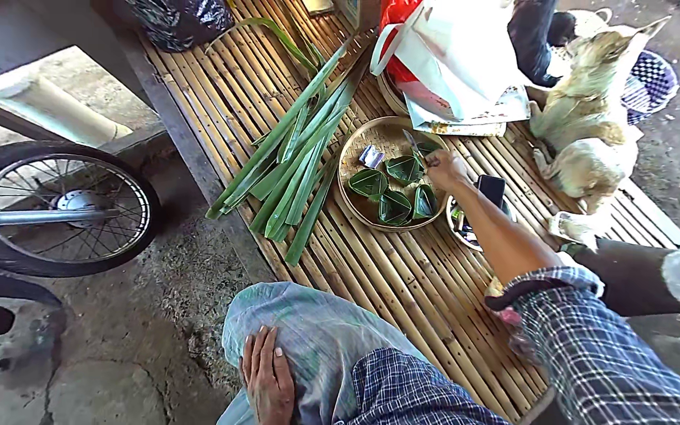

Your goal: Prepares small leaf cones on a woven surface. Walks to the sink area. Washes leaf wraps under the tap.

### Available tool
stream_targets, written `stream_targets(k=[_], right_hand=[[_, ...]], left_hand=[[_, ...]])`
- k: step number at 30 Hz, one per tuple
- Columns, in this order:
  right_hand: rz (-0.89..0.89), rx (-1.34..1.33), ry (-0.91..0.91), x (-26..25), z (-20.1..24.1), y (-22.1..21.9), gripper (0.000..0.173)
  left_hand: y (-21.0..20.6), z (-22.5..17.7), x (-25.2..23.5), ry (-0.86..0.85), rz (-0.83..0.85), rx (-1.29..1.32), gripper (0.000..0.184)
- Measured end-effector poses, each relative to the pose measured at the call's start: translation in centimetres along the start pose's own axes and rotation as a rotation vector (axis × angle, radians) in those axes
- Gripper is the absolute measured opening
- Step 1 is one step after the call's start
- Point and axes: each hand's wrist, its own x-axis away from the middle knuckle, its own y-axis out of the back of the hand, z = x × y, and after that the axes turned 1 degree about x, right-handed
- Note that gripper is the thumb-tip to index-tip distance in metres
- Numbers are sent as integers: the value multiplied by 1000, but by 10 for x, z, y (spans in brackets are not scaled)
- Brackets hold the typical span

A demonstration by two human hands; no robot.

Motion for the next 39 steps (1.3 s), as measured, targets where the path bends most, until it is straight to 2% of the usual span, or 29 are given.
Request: stream_targets(k=[3,6,15,17,19,23,26,30,32,34,36,39], right_hand=[[9,188,8,-24,36,-1,32],[28,284,15,-48,52,-11,32],[-46,509,79,-101,65,-26,41],[-87,503,108,-102,62,-26,44],[-143,507,149,-92,59,-29,39],[-189,554,305,-85,48,-37,31],[-131,509,578,-91,34,-45,27],[-46,469,821,-106,46,-64,47],[7,505,872,-113,55,-74,61],[76,553,884,-119,64,-83,65],[94,562,902,-124,67,-91,54],[51,491,893,-124,67,-89,27]], left_hand=[[2,-6,-3,22,8,-12,54],[1,-10,-7,52,22,-29,53],[-3,-12,-23,52,41,-98,53],[-4,-14,-25,58,52,-111,53],[-5,-14,-27,56,41,-120,53],[-11,-8,-28,35,15,-146,53],[-10,-5,-29,21,17,-156,53],[-10,-5,-31,20,17,-162,53],[-10,-7,-32,20,8,-168,53],[-9,-10,-32,24,5,-175,53],[-10,-11,-31,32,-3,-178,54],[-12,-10,-31,43,-10,-172,54]])
